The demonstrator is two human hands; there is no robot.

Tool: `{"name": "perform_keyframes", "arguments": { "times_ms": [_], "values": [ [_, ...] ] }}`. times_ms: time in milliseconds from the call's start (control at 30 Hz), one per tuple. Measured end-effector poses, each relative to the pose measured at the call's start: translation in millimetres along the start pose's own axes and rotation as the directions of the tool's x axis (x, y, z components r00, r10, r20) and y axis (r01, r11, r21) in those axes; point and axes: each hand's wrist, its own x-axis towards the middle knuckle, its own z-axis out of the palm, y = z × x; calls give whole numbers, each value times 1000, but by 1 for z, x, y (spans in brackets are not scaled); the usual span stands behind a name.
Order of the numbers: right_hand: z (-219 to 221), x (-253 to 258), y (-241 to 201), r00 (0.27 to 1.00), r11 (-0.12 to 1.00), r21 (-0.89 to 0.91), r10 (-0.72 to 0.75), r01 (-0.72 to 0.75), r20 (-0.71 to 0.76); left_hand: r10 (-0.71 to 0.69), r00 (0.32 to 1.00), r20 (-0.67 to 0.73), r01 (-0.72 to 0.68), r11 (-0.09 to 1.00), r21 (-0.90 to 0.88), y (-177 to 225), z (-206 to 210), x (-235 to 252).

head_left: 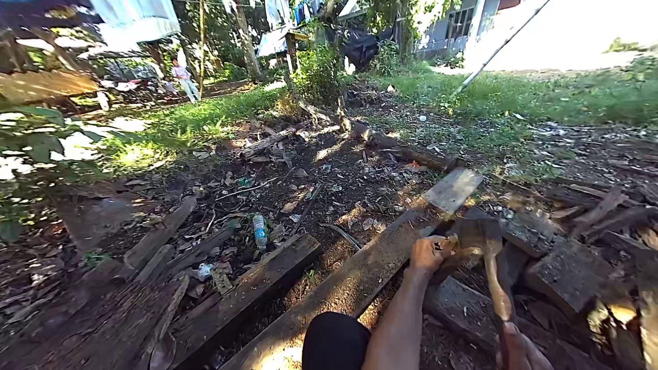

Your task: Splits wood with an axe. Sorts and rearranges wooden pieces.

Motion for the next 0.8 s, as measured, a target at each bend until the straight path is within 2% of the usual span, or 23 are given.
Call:
{"name": "perform_keyframes", "arguments": {
  "times_ms": [100, 267, 433, 600, 700, 800],
  "values": [
    [1, -2, -3, 999, 999, -30, 17, -18, -27, 18, 1000, -19, -19, 998, -67, 1, 1, -6],
    [0, -7, -6, 996, 998, 12, 66, -67, 54, -81, 997, -13, 82, 989, 126, -16, 14, -9],
    [-16, -21, -44, 990, 985, 105, 132, -137, 49, -90, 996, -27, 93, 981, 172, -11, 7, -9],
    [-21, -26, -66, 981, 980, 101, -161, 173, -109, -62, 997, -47, 67, 989, 132, -14, 7, -7],
    [-29, -23, -87, 930, 939, 84, -315, 335, -192, -57, 997, -53, 63, 990, 130, -17, 7, -4],
    [-35, -19, -112, 846, 853, 123, -465, 507, -260, -50, 997, -54, 58, 988, 145, -17, 6, -4]
  ]
}}
